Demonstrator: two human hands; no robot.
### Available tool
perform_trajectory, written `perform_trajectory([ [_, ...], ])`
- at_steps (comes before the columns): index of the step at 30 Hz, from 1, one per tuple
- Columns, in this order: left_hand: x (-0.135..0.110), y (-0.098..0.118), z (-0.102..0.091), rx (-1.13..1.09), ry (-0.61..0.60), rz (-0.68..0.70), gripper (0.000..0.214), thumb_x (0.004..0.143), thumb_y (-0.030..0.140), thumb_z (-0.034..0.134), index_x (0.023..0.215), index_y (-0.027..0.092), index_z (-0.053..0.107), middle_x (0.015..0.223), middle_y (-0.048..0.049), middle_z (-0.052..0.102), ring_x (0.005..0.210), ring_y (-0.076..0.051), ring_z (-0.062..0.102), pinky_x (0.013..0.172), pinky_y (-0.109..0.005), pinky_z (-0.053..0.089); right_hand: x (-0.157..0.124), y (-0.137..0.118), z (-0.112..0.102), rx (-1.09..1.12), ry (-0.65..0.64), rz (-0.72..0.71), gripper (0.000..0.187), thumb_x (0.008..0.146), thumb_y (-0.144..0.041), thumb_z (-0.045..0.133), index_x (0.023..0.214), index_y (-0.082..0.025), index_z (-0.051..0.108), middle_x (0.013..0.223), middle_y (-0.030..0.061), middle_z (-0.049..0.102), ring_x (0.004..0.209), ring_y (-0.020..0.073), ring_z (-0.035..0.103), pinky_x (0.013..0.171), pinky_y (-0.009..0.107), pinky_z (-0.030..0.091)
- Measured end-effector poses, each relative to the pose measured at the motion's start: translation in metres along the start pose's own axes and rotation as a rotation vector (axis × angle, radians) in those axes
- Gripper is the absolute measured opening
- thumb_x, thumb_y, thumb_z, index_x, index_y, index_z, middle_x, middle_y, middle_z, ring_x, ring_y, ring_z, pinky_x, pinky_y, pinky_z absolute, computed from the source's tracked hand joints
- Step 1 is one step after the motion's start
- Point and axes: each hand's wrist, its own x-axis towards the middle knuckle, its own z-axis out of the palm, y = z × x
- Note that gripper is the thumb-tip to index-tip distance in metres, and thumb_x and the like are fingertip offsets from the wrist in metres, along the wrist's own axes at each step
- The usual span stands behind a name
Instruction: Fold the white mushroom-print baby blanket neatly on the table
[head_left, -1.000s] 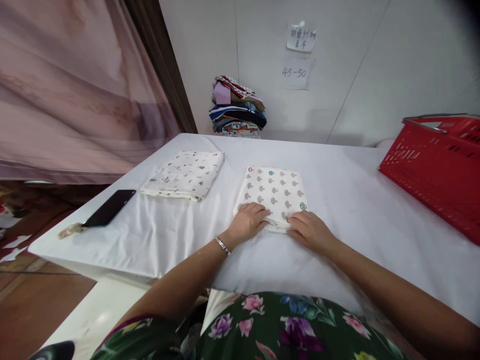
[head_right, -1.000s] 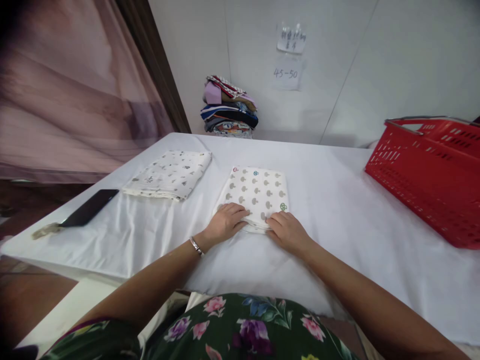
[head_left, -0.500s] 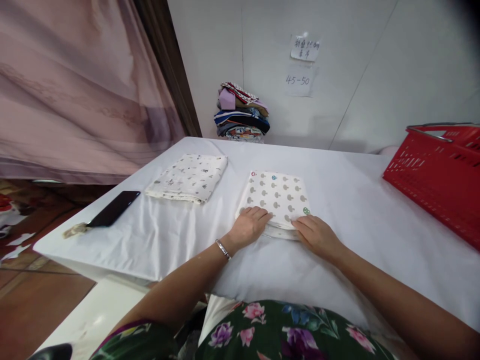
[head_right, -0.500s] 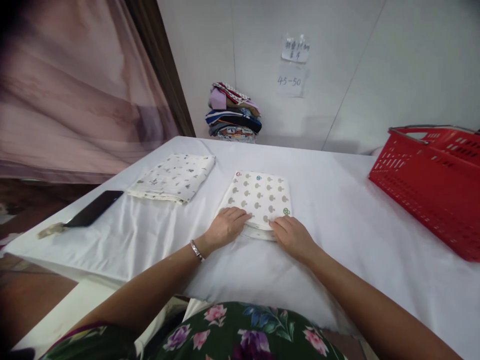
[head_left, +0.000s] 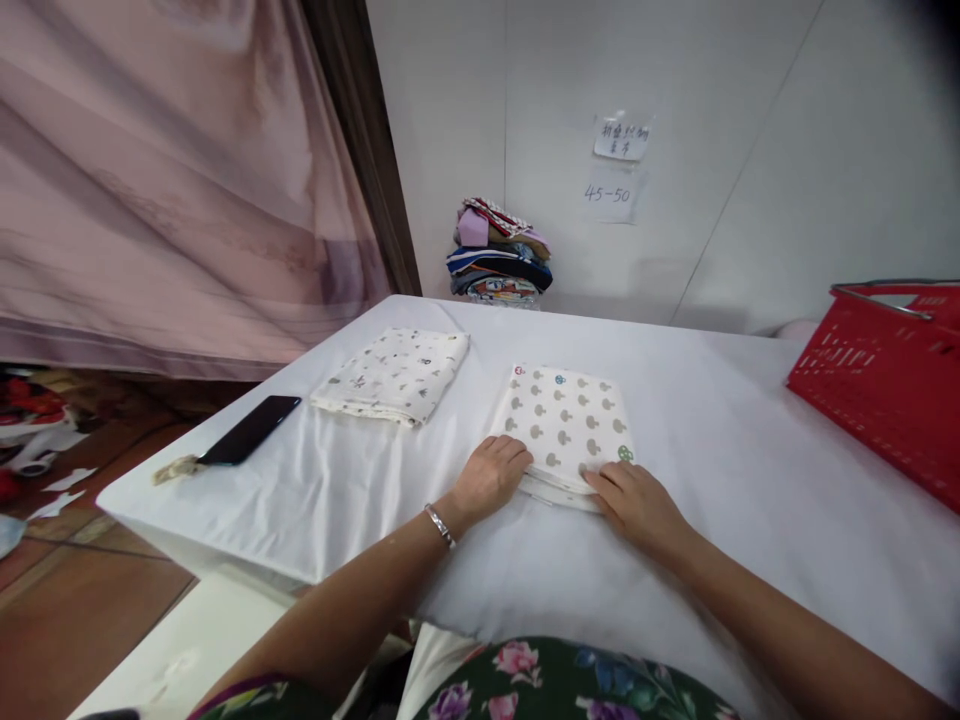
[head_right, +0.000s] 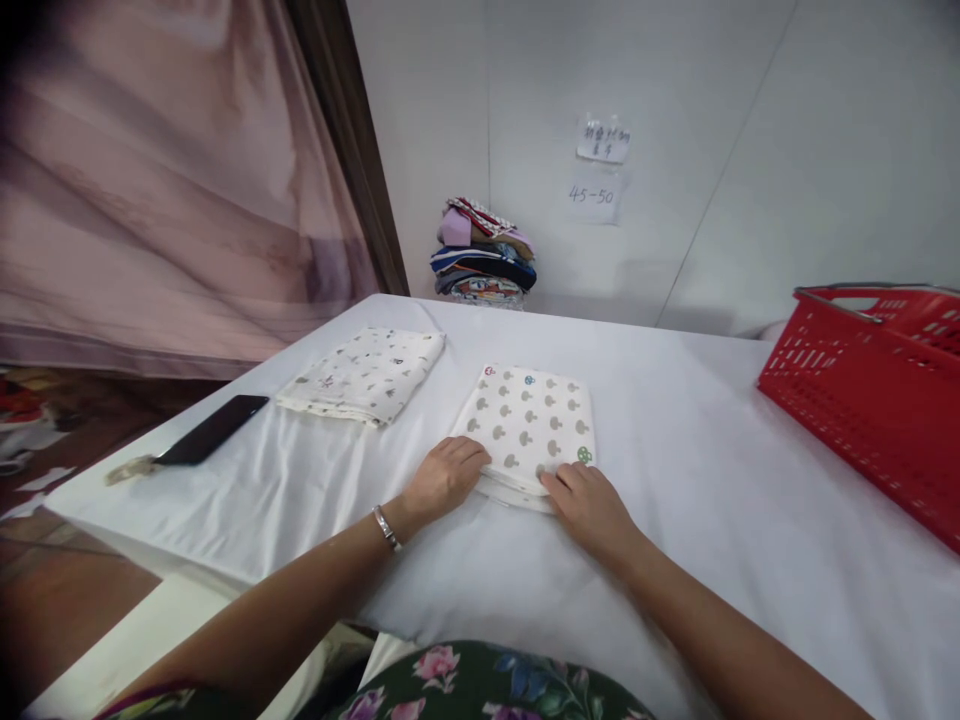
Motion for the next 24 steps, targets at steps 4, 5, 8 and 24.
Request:
perform_trajectory([
  [4,-0.008,-0.008,0.001,0.013,0.022,-0.012,0.021,0.089,0.009,0.04,0.095,0.017,0.059,0.09,-0.005,0.06,0.084,-0.019,0.051,0.073,-0.032,0.04,-0.001,-0.001,0.004,-0.016,0.055,-0.015,0.025,0.091,-0.014,0.036,0.098,-0.016,0.06,0.077,0.0049,0.056,0.067,0.0158,0.048,0.06,0.028,0.035],
  [5,-0.01,-0.008,0.001,0.014,0.027,-0.014,0.021,0.089,0.009,0.04,0.095,0.017,0.059,0.089,-0.0051,0.06,0.084,-0.019,0.051,0.074,-0.032,0.04,-0.001,-0.001,0.004,-0.02,0.071,-0.017,0.026,0.091,-0.014,0.036,0.098,-0.017,0.06,0.076,0.005,0.056,0.067,0.0158,0.048,0.06,0.028,0.035],
  [8,-0.012,-0.007,0.002,0.001,0.043,-0.015,0.022,0.088,0.007,0.04,0.095,0.017,0.058,0.09,-0.0058,0.06,0.084,-0.019,0.051,0.074,-0.032,0.041,-0.001,-0.003,0.002,-0.022,0.106,-0.019,0.027,0.091,-0.014,0.035,0.097,-0.017,0.061,0.076,0.005,0.057,0.067,0.0162,0.049,0.06,0.029,0.037],
  [24,0.005,0.019,-0.021,-0.261,0.078,-0.101,0.033,0.078,0.024,0.057,0.11,0.018,0.057,0.111,-0.0084,0.06,0.103,-0.023,0.053,0.091,-0.041,0.042,-0.015,-0.009,0.014,-0.041,0.165,-0.01,0.036,0.086,-0.004,0.038,0.113,-0.017,0.058,0.089,0.0099,0.059,0.079,0.0198,0.053,0.065,0.033,0.043],
])
